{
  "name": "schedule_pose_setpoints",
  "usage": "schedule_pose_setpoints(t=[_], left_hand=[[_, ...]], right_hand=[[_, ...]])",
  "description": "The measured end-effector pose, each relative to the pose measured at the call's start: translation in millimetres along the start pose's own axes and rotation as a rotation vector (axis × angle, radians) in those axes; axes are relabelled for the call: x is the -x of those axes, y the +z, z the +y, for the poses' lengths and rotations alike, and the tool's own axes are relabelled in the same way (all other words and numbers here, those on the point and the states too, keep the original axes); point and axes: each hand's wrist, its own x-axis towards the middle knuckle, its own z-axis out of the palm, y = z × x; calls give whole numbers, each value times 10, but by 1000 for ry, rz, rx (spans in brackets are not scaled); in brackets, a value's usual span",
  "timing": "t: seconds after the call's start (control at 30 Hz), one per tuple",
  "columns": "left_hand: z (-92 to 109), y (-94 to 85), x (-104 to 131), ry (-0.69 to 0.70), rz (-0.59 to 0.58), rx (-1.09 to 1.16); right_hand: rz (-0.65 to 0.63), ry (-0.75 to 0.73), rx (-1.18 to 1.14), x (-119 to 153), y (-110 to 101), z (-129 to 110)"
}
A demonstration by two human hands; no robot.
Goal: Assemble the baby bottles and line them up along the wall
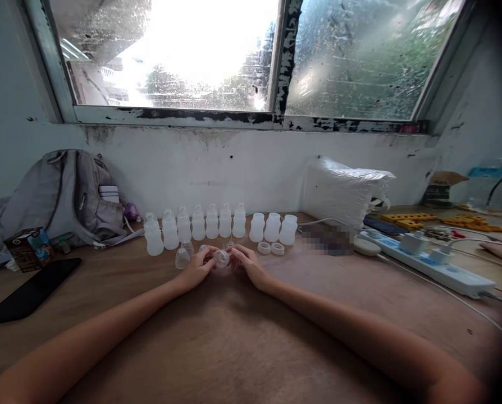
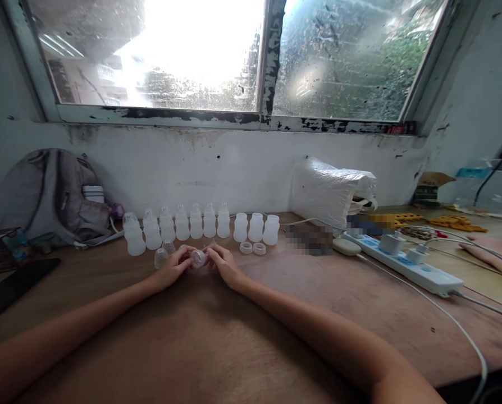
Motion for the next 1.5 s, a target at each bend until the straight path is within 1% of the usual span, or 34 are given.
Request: schedule_pose_setpoints(t=[0.07,0.17,0.3,0.4,0.47,0.57,0.63,0.8,0.93,1.0,1.07,1.13,1.2,1.27,1.33,1.37,1.43,1.5], left_hand=[[-50,1,-23,-39,-2,101],[-83,4,-40,-66,-13,174],[-56,-7,-33,-91,-33,221],[0,-24,-11,-99,-46,257],[49,-28,12,-64,-51,156],[132,-15,50,5,-36,-111],[177,-2,66,35,-26,-219],[201,19,85,66,-12,-328],[246,11,80,67,26,-382],[339,-4,10,83,48,-365],[468,-19,-143,82,71,-321],[592,-15,-377,75,94,-267],[672,31,-654,87,121,-225],[685,131,-923,79,147,-226],[639,282,-1148,12,149,-334],[601,371,-1238,2,152,-373],[514,555,-1376,9,151,-427],[433,722,-1467,22,151,-462]], right_hand=[[-15,-6,42,5,4,18],[4,-22,207,12,27,51],[-34,-94,295,29,54,30],[-38,-99,307,43,51,-18],[-48,-94,311,49,43,-45],[-60,-107,304,49,35,-64],[-55,-115,301,45,35,-61],[-96,-47,259,45,24,-13],[-140,-23,254,-19,-62,-44],[-158,-41,274,-136,-168,-148],[-166,-59,306,-318,-337,-321],[-162,-63,380,-533,-565,-533],[-107,-66,537,-724,-830,-733],[65,-6,687,-842,-1092,-868],[248,101,730,-879,-1314,-914],[302,135,742,-874,-1404,-906],[354,197,756,-843,-1542,-852],[359,254,765,-805,-1632,-785]])
